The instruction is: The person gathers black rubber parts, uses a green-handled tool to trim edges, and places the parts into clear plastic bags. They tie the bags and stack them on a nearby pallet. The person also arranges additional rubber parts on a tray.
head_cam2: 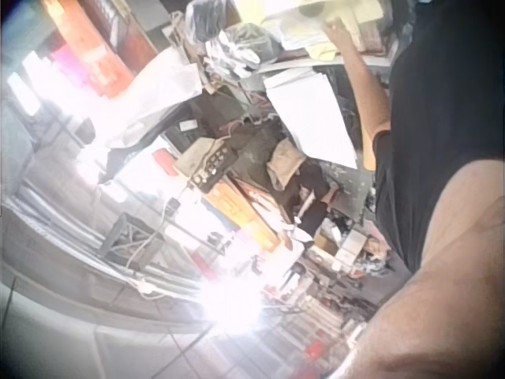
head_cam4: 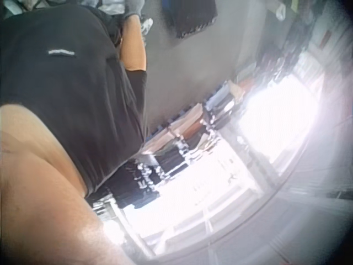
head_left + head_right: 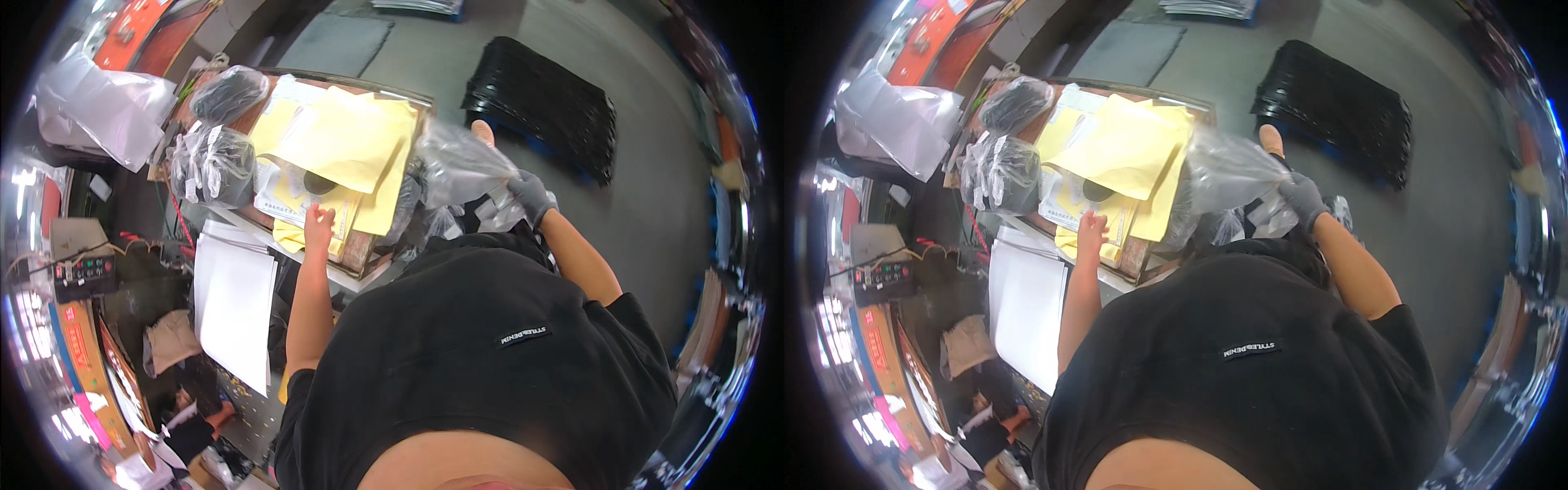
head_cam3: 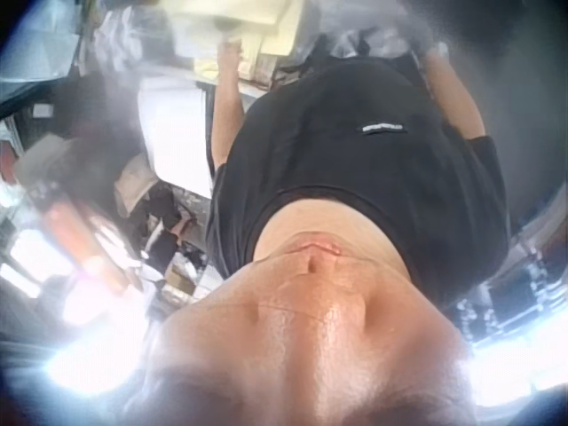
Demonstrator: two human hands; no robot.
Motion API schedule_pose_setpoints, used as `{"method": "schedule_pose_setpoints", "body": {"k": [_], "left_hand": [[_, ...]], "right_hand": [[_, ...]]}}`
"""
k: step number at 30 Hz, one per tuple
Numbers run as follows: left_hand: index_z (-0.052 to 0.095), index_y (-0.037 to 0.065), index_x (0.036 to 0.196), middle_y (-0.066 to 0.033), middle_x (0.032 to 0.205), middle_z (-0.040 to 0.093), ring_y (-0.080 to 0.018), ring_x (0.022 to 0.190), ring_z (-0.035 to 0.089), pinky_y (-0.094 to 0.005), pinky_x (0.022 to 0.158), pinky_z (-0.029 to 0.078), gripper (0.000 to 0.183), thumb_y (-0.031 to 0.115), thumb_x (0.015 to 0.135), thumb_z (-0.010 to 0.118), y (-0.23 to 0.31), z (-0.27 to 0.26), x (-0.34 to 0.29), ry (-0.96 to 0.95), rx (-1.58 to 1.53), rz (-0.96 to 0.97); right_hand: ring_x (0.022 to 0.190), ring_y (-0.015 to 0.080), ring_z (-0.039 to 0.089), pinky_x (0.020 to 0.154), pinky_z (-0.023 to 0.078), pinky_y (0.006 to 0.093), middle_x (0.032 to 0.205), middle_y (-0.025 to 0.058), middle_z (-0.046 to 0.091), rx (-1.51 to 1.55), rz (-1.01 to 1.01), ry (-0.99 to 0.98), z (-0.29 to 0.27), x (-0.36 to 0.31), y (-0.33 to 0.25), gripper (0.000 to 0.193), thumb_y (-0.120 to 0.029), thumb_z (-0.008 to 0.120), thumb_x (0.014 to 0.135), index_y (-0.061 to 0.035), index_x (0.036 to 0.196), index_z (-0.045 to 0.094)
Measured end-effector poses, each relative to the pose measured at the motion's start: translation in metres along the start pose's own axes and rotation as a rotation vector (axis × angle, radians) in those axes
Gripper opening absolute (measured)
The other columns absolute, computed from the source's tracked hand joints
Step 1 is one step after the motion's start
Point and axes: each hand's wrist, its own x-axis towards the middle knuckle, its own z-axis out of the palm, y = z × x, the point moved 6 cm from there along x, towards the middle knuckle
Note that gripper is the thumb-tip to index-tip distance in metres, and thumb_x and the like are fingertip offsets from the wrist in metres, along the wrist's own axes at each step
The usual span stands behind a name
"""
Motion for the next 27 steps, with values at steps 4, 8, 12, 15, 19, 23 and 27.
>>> {"method": "schedule_pose_setpoints", "body": {"k": [4, 8, 12, 15, 19, 23, 27], "left_hand": [[0.043, -0.001, 0.124, -0.0214, 0.127, 0.042, -0.0339, 0.111, 0.047, -0.0414, 0.093, 0.039, 0.058, 0.024, 0.078, 0.065, 0.056, 0.027, 0.071, 0.146, 0.576, 0.361], [0.043, 0.0, 0.125, -0.0255, 0.13, 0.039, -0.0358, 0.121, 0.039, -0.0398, 0.1, 0.033, 0.055, 0.02, 0.078, 0.064, 0.127, 0.087, 0.141, 0.284, 0.42, 0.603], [0.027, -0.003, 0.134, -0.0248, 0.133, 0.036, -0.0289, 0.122, 0.038, -0.0359, 0.1, 0.032, 0.066, 0.025, 0.085, 0.061, 0.15, 0.124, 0.215, 0.432, -0.257, 0.122], [0.019, -0.003, 0.138, -0.0268, 0.135, 0.034, -0.0302, 0.125, 0.037, -0.0357, 0.102, 0.031, 0.076, 0.029, 0.084, 0.062, 0.151, 0.133, 0.24, 0.659, -0.082, -0.174], [0.013, -0.003, 0.139, -0.0273, 0.138, 0.03, -0.0337, 0.128, 0.033, -0.037, 0.104, 0.028, 0.081, 0.036, 0.085, 0.059, 0.137, 0.152, 0.24, 0.687, 0.021, -0.209], [0.03, -0.005, 0.132, -0.0279, 0.125, 0.043, -0.0396, 0.118, 0.042, -0.0417, 0.1, 0.032, 0.075, 0.048, 0.084, 0.053, 0.119, 0.185, 0.236, 0.514, 0.33, -0.412], [0.042, -0.005, 0.123, -0.0266, 0.115, 0.052, -0.0411, 0.111, 0.047, -0.0434, 0.097, 0.035, 0.073, 0.056, 0.083, 0.048, 0.12, 0.19, 0.244, 0.654, 0.407, -0.373]], "right_hand": [[0.074, 0.013, 0.057, 0.068, 0.046, 0.027, 0.086, 0.006, 0.062, 0.07, -0.074, -0.09, -0.024, 0.118, -0.017, 0.029, -0.013, 0.054, 0.079, 0.0029, 0.102, 0.061], [0.073, 0.012, 0.055, 0.066, 0.044, 0.0278, 0.085, 0.0052, 0.062, -0.114, -0.089, -0.189, -0.04, 0.303, -0.036, 0.029, -0.018, 0.056, 0.079, 0.0017, 0.1, 0.062], [0.075, 0.0141, 0.053, 0.068, 0.043, 0.0302, 0.083, 0.0053, 0.06, -0.07, 0.1, -0.307, -0.024, 0.449, -0.069, 0.033, -0.023, 0.06, 0.079, 0.0016, 0.101, 0.062], [0.079, 0.015, 0.053, 0.07, 0.042, 0.0306, 0.089, 0.0075, 0.06, -0.201, 0.096, -0.423, -0.027, 0.516, -0.126, 0.04, -0.026, 0.061, 0.079, 0.0027, 0.106, 0.059], [0.064, 0.0115, 0.044, 0.059, 0.036, 0.0285, 0.072, 0.0, 0.05, -0.195, 0.1, -0.36, -0.039, 0.565, -0.173, 0.027, -0.028, 0.062, 0.079, -0.003, 0.088, 0.059], [0.062, 0.0131, 0.047, 0.057, 0.038, 0.0309, 0.067, 0.0003, 0.051, -0.382, 0.102, -0.356, -0.049, 0.574, -0.182, 0.028, -0.03, 0.062, 0.078, -0.0024, 0.077, 0.061], [0.066, 0.0126, 0.051, 0.06, 0.039, 0.0295, 0.071, 0.0039, 0.058, -0.64, -0.051, -0.585, -0.024, 0.567, -0.203, 0.033, -0.03, 0.062, 0.078, 0.0022, 0.087, 0.063]]}}
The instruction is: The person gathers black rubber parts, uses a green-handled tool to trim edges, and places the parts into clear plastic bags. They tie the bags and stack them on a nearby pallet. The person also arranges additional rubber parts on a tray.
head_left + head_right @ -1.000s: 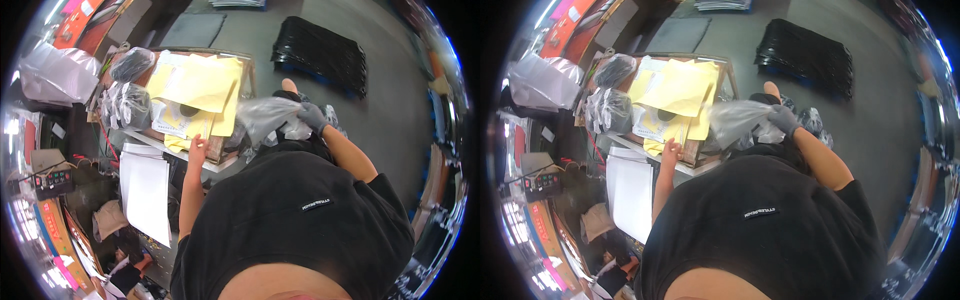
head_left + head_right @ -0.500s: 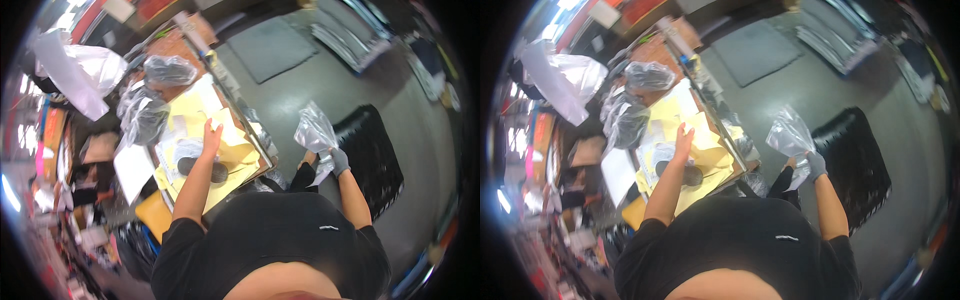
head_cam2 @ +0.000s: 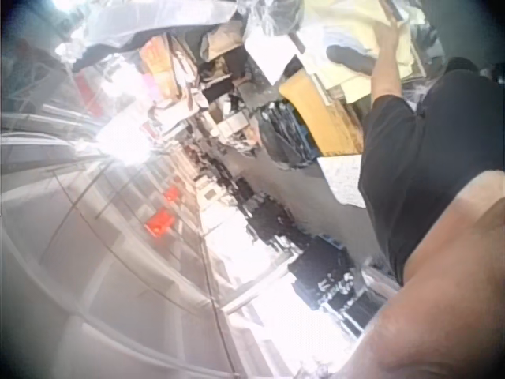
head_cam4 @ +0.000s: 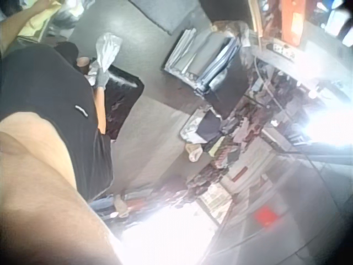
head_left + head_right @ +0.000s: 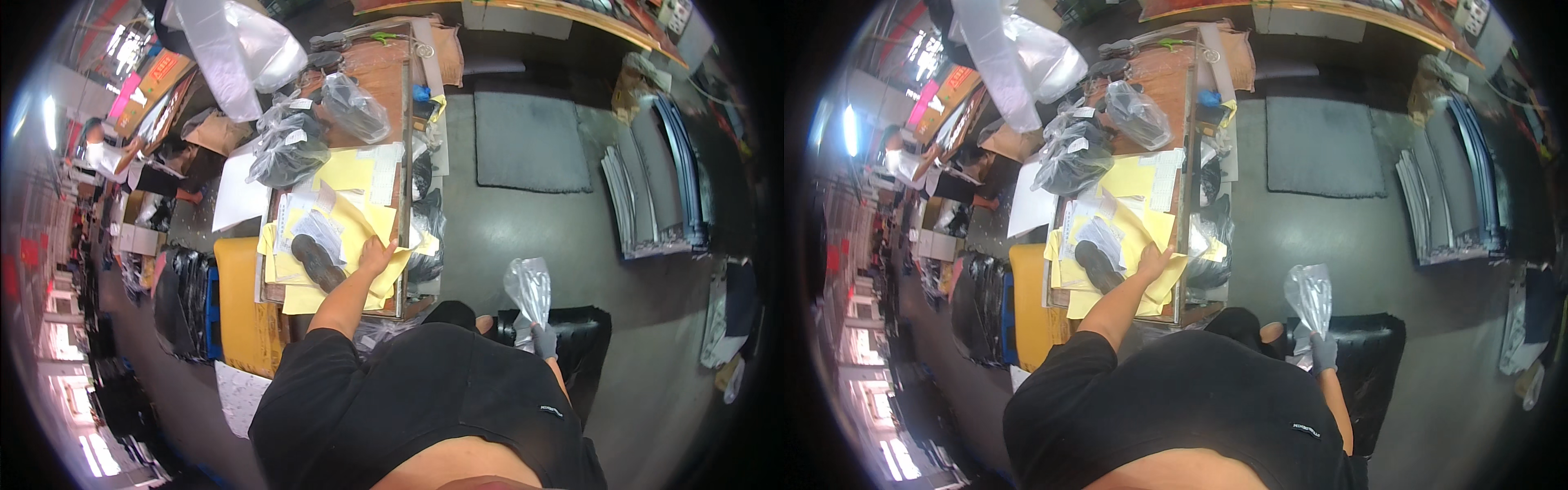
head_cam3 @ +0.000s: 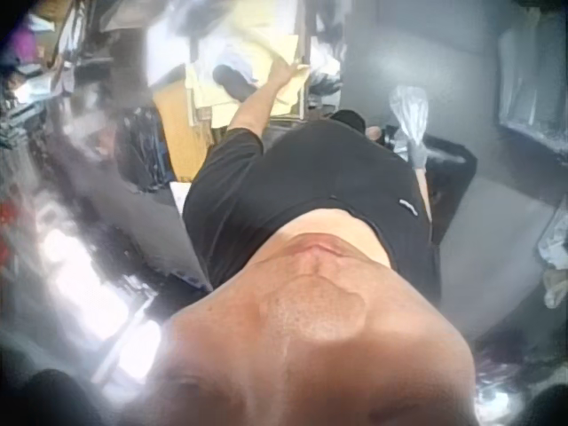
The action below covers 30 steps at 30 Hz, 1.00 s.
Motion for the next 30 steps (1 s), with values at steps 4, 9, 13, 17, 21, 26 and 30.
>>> {"method": "schedule_pose_setpoints", "body": {"k": [4, 9, 13, 17, 21, 26, 30], "left_hand": [[0.046, -0.005, 0.122, -0.0272, 0.118, 0.051, -0.04, 0.114, 0.046, -0.0427, 0.098, 0.035, 0.073, 0.057, 0.084, 0.046, 0.009, -0.003, 0.008, 0.044, -0.31, -0.091], [0.04, -0.001, 0.126, -0.0219, 0.126, 0.044, -0.0383, 0.116, 0.042, -0.0429, 0.096, 0.035, 0.076, 0.043, 0.072, 0.069, 0.104, -0.053, -0.017, 0.449, -0.052, 0.163], [0.037, 0.004, 0.13, -0.019, 0.134, 0.035, -0.0372, 0.123, 0.034, -0.0469, 0.101, 0.028, 0.081, 0.034, 0.065, 0.075, 0.266, -0.051, -0.031, 0.277, -0.126, 0.945], [0.039, 0.012, 0.13, -0.0154, 0.113, 0.055, -0.0361, 0.104, 0.052, -0.0484, 0.093, 0.035, 0.067, 0.027, 0.072, 0.069, 0.354, -0.021, 0.028, -0.091, -0.096, 0.926], [0.053, 0.017, 0.116, -0.0148, 0.085, 0.064, -0.0329, 0.083, 0.061, -0.0442, 0.07, 0.046, 0.045, 0.016, 0.072, 0.063, 0.352, -0.031, 0.1, -0.229, -0.316, 0.662], [0.058, 0.009, 0.108, -0.01, 0.078, 0.064, -0.0199, 0.074, 0.061, -0.0329, 0.065, 0.046, 0.037, 0.015, 0.072, 0.064, 0.326, -0.079, 0.142, -0.429, -0.549, 0.522], [0.058, 0.0, 0.106, -0.0049, 0.094, 0.062, -0.0112, 0.088, 0.057, -0.0265, 0.078, 0.044, 0.03, 0.006, 0.076, 0.06, 0.304, -0.113, 0.16, -0.483, -1.157, 0.185]], "right_hand": [[0.063, 0.0104, 0.05, 0.058, 0.039, 0.0265, 0.069, 0.0014, 0.057, 0.031, -0.207, -0.128, 0.002, 0.026, -0.072, 0.026, -0.022, 0.063, 0.078, 0.0019, 0.088, 0.062], [0.067, 0.0128, 0.055, 0.063, 0.044, 0.0289, 0.074, 0.0055, 0.062, -0.278, -0.405, -0.195, 0.007, 0.052, -0.176, 0.032, -0.023, 0.063, 0.078, 0.0013, 0.099, 0.06], [0.072, 0.0251, 0.062, 0.066, 0.047, 0.0331, 0.081, 0.0143, 0.065, -0.738, -0.633, -0.313, 0.047, 0.067, -0.258, 0.031, -0.024, 0.06, 0.076, -0.0062, 0.102, 0.062], [0.069, 0.0252, 0.061, 0.064, 0.047, 0.0335, 0.079, 0.0142, 0.064, -0.657, -0.9, -0.493, 0.084, 0.105, -0.349, 0.027, -0.018, 0.06, 0.077, -0.0055, 0.101, 0.062], [0.069, 0.013, 0.056, 0.062, 0.045, 0.0295, 0.076, 0.0055, 0.062, -0.382, -0.709, -0.638, 0.078, 0.15, -0.412, 0.021, -0.014, 0.063, 0.078, 0.0004, 0.092, 0.059], [0.074, 0.0086, 0.054, 0.068, 0.045, 0.0255, 0.082, 0.0026, 0.061, -0.115, -0.592, -0.817, 0.127, 0.165, -0.448, 0.022, -0.015, 0.063, 0.079, 0.0, 0.095, 0.06], [0.076, 0.0077, 0.054, 0.068, 0.045, 0.0238, 0.086, 0.0021, 0.062, -0.362, -0.342, -1.184, 0.173, 0.168, -0.459, 0.026, -0.018, 0.063, 0.08, -0.0003, 0.098, 0.061]]}}
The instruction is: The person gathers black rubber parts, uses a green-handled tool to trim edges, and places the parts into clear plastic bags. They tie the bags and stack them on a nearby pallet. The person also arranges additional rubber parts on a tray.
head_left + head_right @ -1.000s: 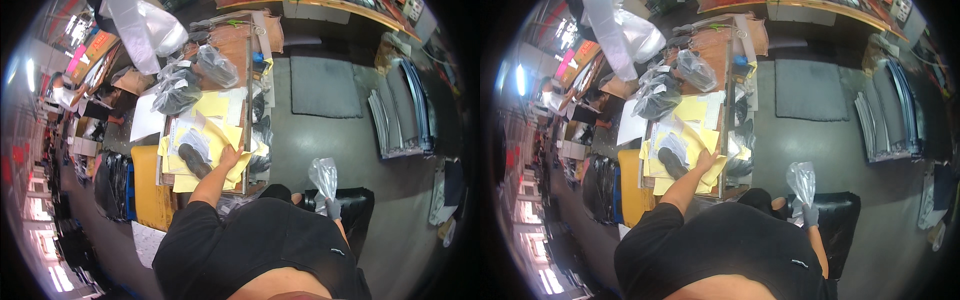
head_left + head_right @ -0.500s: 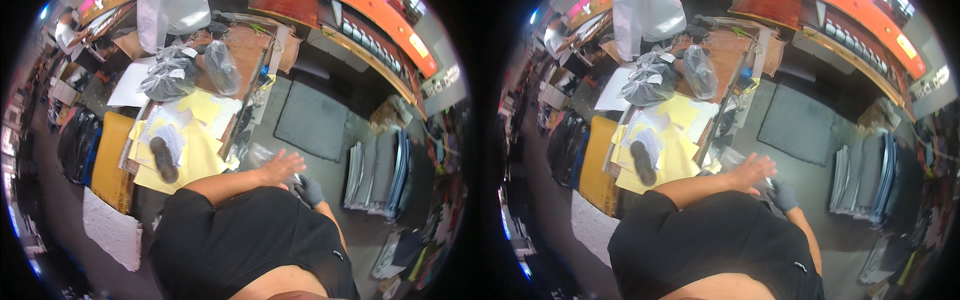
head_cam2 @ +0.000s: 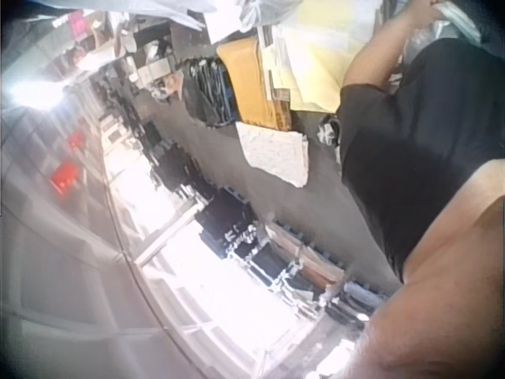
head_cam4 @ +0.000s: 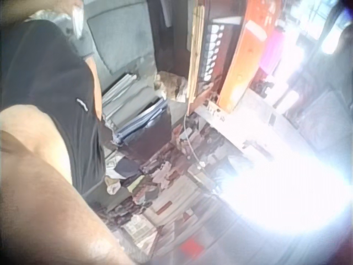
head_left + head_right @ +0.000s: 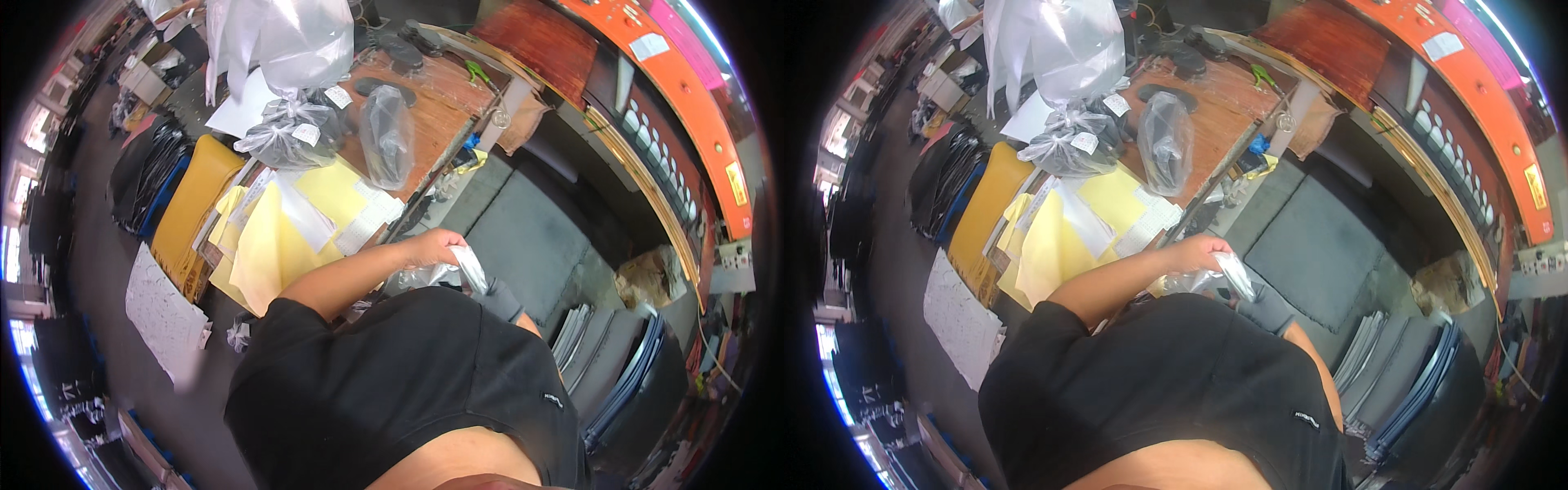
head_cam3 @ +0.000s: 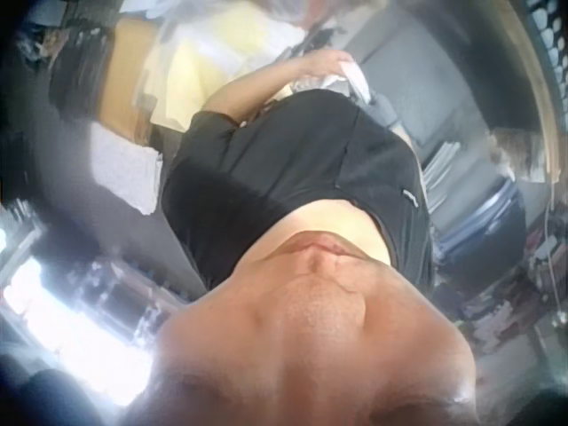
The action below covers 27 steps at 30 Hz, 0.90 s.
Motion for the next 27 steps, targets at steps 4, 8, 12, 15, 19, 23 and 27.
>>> {"method": "schedule_pose_setpoints", "body": {"k": [4, 8, 12, 15, 19, 23, 27], "left_hand": [[0.043, 0.0, 0.123, -0.0079, 0.104, 0.058, -0.0133, 0.094, 0.055, -0.0273, 0.082, 0.043, 0.051, 0.005, 0.076, 0.063, 0.029, -0.02, 0.0, 0.146, -0.127, 0.184], [0.033, 0.0, 0.13, -0.0137, 0.106, 0.057, -0.0223, 0.098, 0.056, -0.0329, 0.086, 0.042, 0.071, 0.016, 0.072, 0.07, 0.044, -0.032, 0.018, 0.406, 0.504, 0.064], [0.029, 0.002, 0.134, -0.0225, 0.122, 0.044, -0.035, 0.108, 0.049, -0.0396, 0.092, 0.04, 0.082, 0.024, 0.068, 0.072, 0.065, -0.027, 0.041, 0.7, 0.661, 0.18], [0.018, 0.002, 0.139, -0.0256, 0.135, 0.03, -0.0397, 0.122, 0.035, -0.0423, 0.101, 0.031, 0.095, 0.026, 0.066, 0.074, 0.072, -0.028, 0.049, 0.908, 0.689, 0.188], [0.007, 0.0, 0.14, -0.0216, 0.138, 0.025, -0.0335, 0.128, 0.029, -0.0418, 0.106, 0.023, 0.103, 0.028, 0.067, 0.075, 0.084, -0.026, 0.064, 1.024, 0.432, 0.412], [0.009, 0.003, 0.14, -0.012, 0.135, 0.028, -0.0227, 0.126, 0.03, -0.0382, 0.105, 0.025, 0.092, 0.017, 0.073, 0.07, 0.085, -0.038, 0.07, 0.952, -0.271, 0.559], [0.02, 0.003, 0.137, -0.0102, 0.124, 0.044, -0.0189, 0.116, 0.043, -0.0356, 0.098, 0.034, 0.074, 0.009, 0.077, 0.063, 0.091, -0.072, 0.064, 0.778, -0.316, 0.451]], "right_hand": [[0.062, 0.0077, 0.054, 0.056, 0.045, 0.0253, 0.079, 0.0004, 0.061, 0.047, -0.05, 0.072, -0.055, 0.049, -0.04, 0.014, -0.015, 0.058, 0.082, -0.0053, 0.09, 0.063], [0.073, 0.007, 0.053, 0.065, 0.045, 0.0236, 0.081, -0.0009, 0.06, 0.099, -0.182, -0.019, -0.096, 0.095, -0.07, 0.016, -0.014, 0.054, 0.085, -0.0038, 0.095, 0.061], [0.078, 0.0075, 0.053, 0.068, 0.045, 0.0237, 0.086, -0.0005, 0.06, 0.195, -0.2, -0.151, -0.114, 0.13, -0.093, 0.02, -0.015, 0.051, 0.088, -0.0027, 0.1, 0.06], [0.084, 0.01, 0.054, 0.072, 0.045, 0.0256, 0.092, 0.0011, 0.059, 0.132, -0.249, -0.207, -0.114, 0.153, -0.12, 0.026, -0.018, 0.048, 0.09, -0.0007, 0.107, 0.057], [0.086, 0.0161, 0.054, 0.077, 0.045, 0.0304, 0.093, 0.0072, 0.059, -0.15, -0.718, -0.176, -0.086, 0.174, -0.171, 0.03, -0.021, 0.047, 0.09, -0.0003, 0.11, 0.055], [0.088, 0.0226, 0.056, 0.079, 0.045, 0.0339, 0.097, 0.0138, 0.059, -0.073, -0.633, -0.265, -0.056, 0.194, -0.184, 0.039, -0.033, 0.053, 0.087, -0.0002, 0.109, 0.054], [0.086, 0.0154, 0.052, 0.077, 0.043, 0.029, 0.091, 0.0055, 0.057, -0.174, -0.631, -0.299, -0.053, 0.224, -0.199, 0.039, -0.036, 0.049, 0.091, -0.0011, 0.108, 0.053]]}}
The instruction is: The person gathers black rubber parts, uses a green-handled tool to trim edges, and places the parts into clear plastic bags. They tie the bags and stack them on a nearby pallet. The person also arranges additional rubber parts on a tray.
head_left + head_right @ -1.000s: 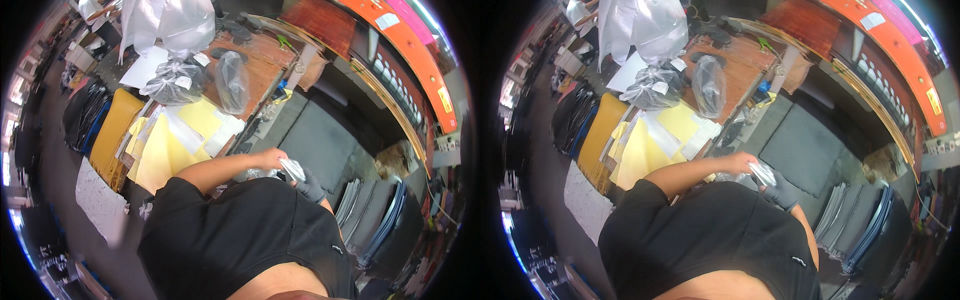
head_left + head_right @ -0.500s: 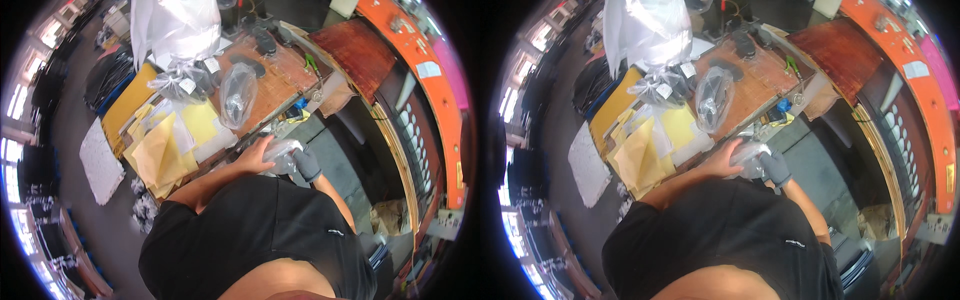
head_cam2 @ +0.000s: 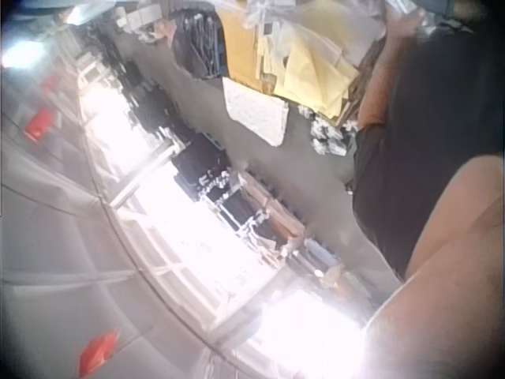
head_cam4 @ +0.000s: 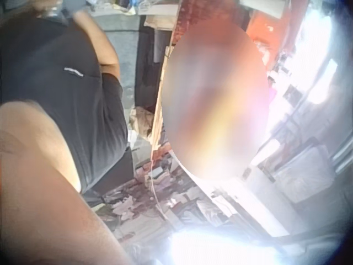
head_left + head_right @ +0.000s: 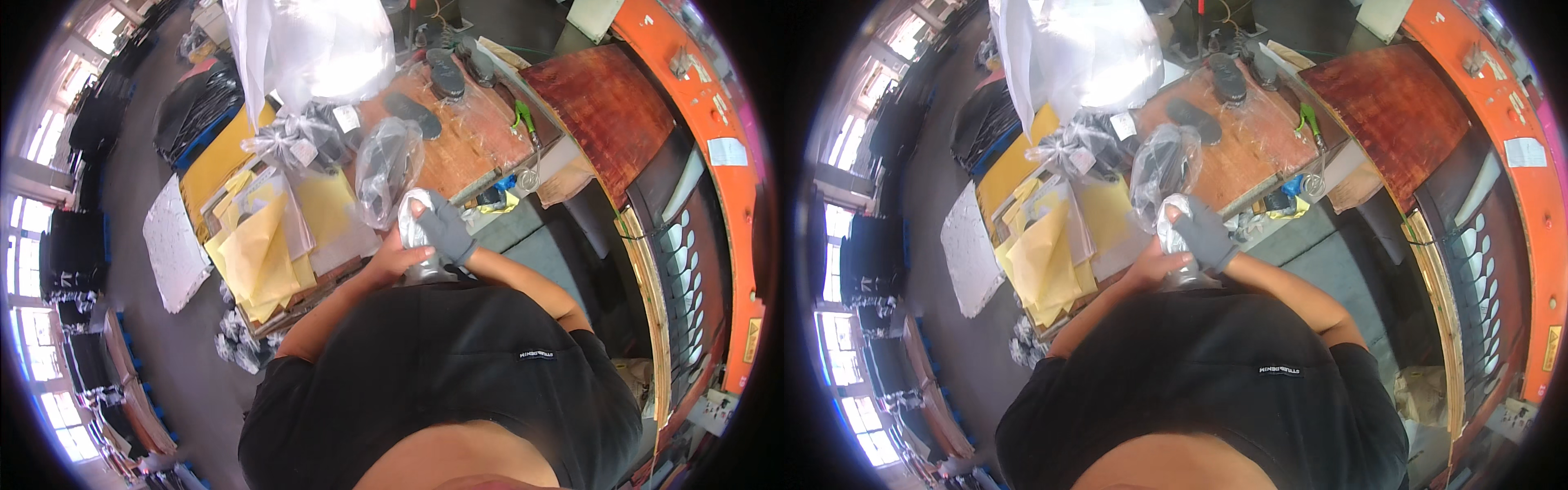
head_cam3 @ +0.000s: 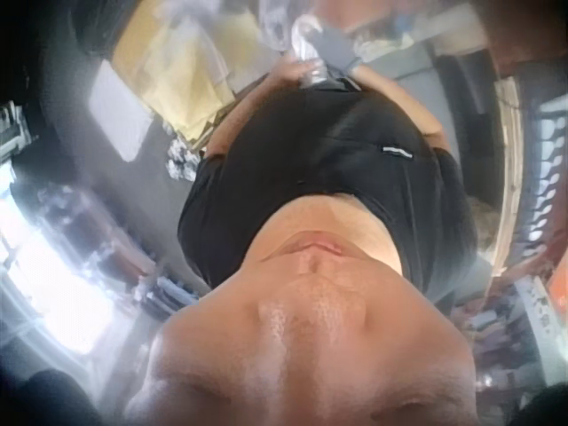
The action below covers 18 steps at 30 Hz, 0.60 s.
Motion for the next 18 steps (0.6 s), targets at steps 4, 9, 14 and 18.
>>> {"method": "schedule_pose_setpoints", "body": {"k": [4, 9, 14, 18], "left_hand": [[0.029, 0.003, 0.131, -0.0101, 0.104, 0.058, -0.0157, 0.099, 0.054, -0.0315, 0.083, 0.044, 0.061, 0.006, 0.078, 0.059, 0.023, -0.055, 0.035, 0.209, 0.089, -0.041], [0.036, 0.002, 0.126, -0.0151, 0.106, 0.057, -0.021, 0.097, 0.056, -0.0334, 0.081, 0.045, 0.053, 0.006, 0.077, 0.056, 0.101, -0.109, 0.108, 0.337, 0.383, 0.205], [0.046, -0.003, 0.118, -0.0178, 0.106, 0.055, -0.0271, 0.09, 0.055, -0.0353, 0.082, 0.044, 0.048, 0.015, 0.076, 0.061, 0.126, -0.133, 0.218, 0.203, 1.022, 0.392], [0.052, -0.006, 0.108, -0.0251, 0.099, 0.053, -0.0395, 0.095, 0.052, -0.0419, 0.085, 0.042, 0.049, 0.027, 0.072, 0.062, 0.106, -0.167, 0.294, 0.385, 1.344, 0.327]], "right_hand": [[0.075, 0.0153, 0.052, 0.07, 0.044, 0.0291, 0.081, 0.0062, 0.054, -0.002, 0.071, 0.11, -0.048, 0.042, 0.034, 0.032, -0.033, 0.055, 0.087, -0.0029, 0.097, 0.054], [0.068, 0.0092, 0.052, 0.063, 0.044, 0.0253, 0.073, 0.0021, 0.054, -0.107, 0.219, 0.19, -0.084, 0.079, 0.097, 0.031, -0.032, 0.06, 0.083, -0.0043, 0.096, 0.054], [0.114, 0.0332, 0.047, 0.097, 0.037, 0.0373, 0.12, 0.0198, 0.049, -0.658, 0.264, 0.002, -0.101, 0.124, 0.15, 0.053, -0.032, 0.059, 0.077, -0.0019, 0.118, 0.047], [0.113, 0.0325, 0.048, 0.097, 0.037, 0.0388, 0.121, 0.0178, 0.049, -0.807, 0.241, -0.096, -0.109, 0.177, 0.189, 0.052, -0.033, 0.057, 0.078, -0.0035, 0.119, 0.047]]}}
